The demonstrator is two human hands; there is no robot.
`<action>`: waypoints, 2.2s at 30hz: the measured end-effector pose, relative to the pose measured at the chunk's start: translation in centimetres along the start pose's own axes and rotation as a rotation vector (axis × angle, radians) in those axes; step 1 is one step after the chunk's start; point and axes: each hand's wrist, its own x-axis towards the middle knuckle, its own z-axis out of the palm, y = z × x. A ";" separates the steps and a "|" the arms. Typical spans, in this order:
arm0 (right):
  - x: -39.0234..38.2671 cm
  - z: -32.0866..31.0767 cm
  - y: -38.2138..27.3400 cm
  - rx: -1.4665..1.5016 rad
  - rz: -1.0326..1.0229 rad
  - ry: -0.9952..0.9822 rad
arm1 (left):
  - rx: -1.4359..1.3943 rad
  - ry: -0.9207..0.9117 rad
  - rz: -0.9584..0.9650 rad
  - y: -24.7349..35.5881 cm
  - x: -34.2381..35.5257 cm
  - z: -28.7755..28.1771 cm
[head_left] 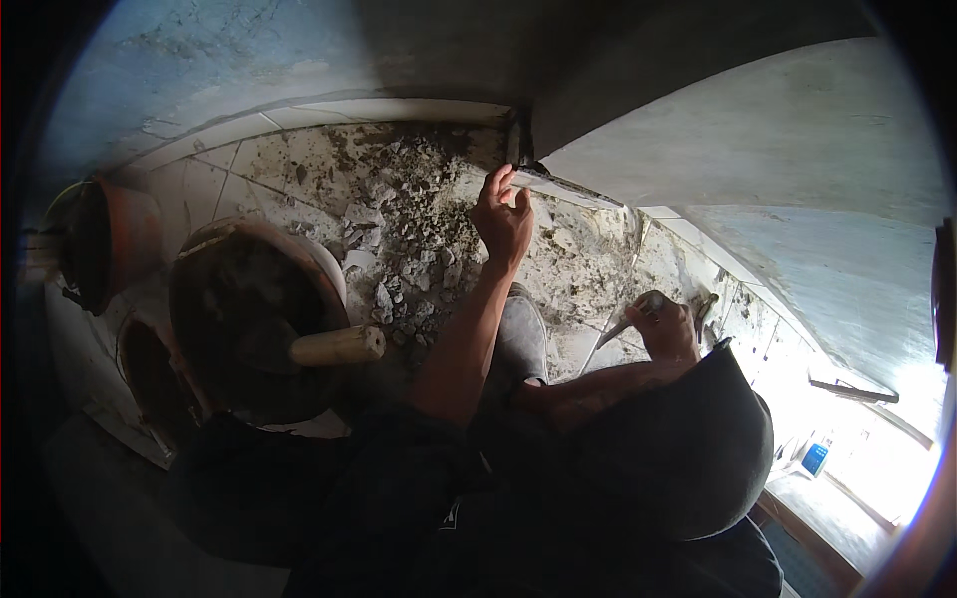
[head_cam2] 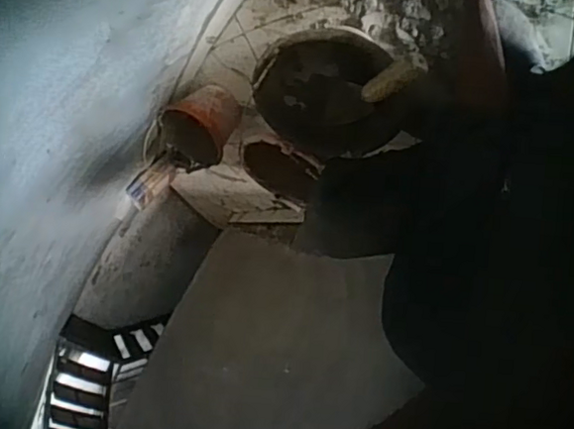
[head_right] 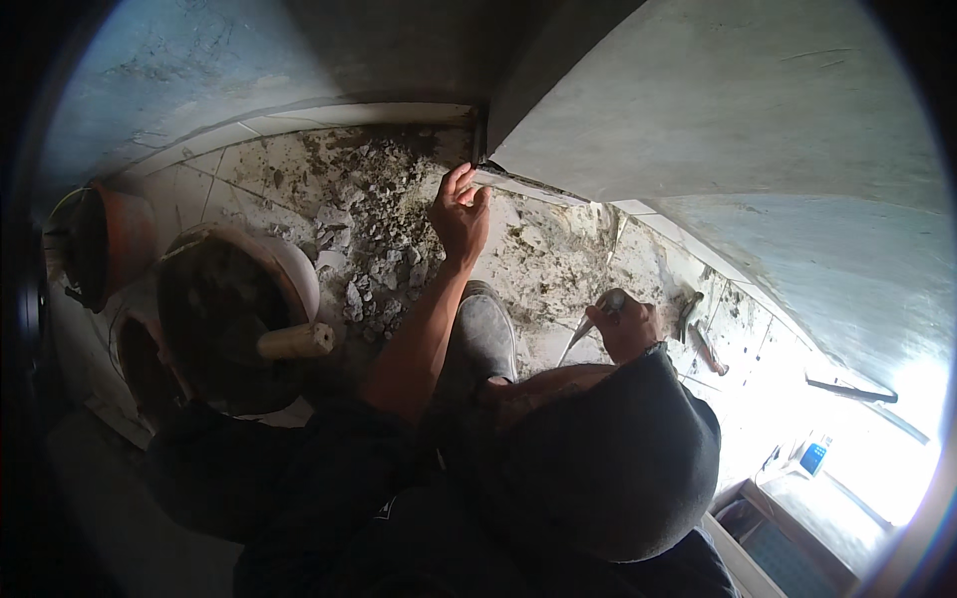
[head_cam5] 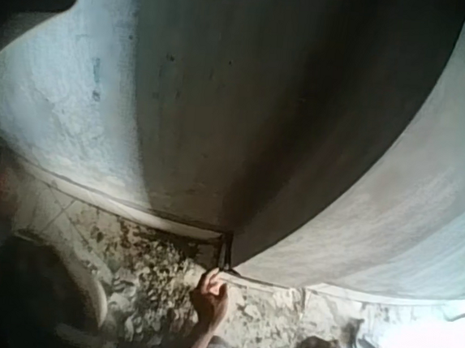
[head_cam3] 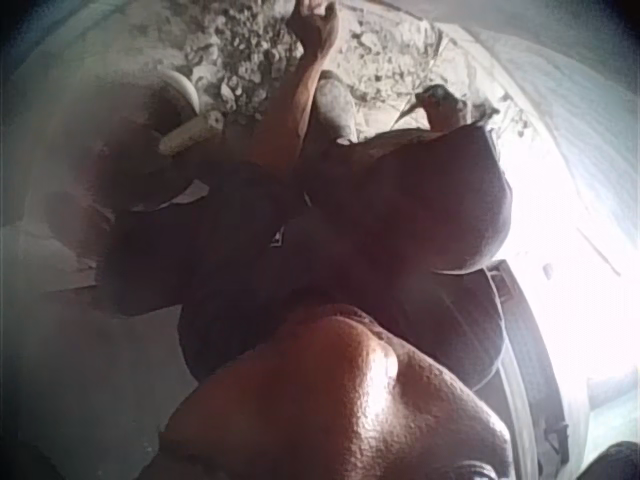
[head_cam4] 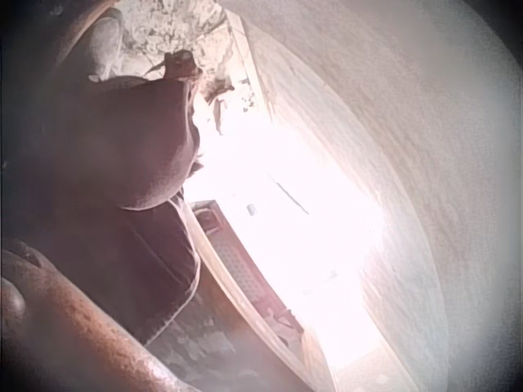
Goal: Apply mortar to a tile and press it into place on the wall/floor edge.
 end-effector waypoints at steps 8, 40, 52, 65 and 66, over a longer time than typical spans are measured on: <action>1.5 3.0 1.4 -0.297 0.050 -0.122 | -0.038 -0.098 -0.126 0.6 -1.0 -0.4; 4.9 6.6 3.9 -0.062 0.032 -0.128 | 0.401 -0.015 0.259 14.3 5.5 -7.9; 0.7 -1.6 5.0 1.034 -0.146 -0.050 | 0.555 -0.083 0.428 23.2 11.0 -8.8; -11.7 -10.7 -19.1 0.116 -0.916 0.529 | 0.922 -0.158 0.243 39.5 22.4 -20.6; -11.7 -9.3 -21.7 0.144 -1.036 0.393 | 0.665 -0.264 0.226 40.8 22.1 -22.6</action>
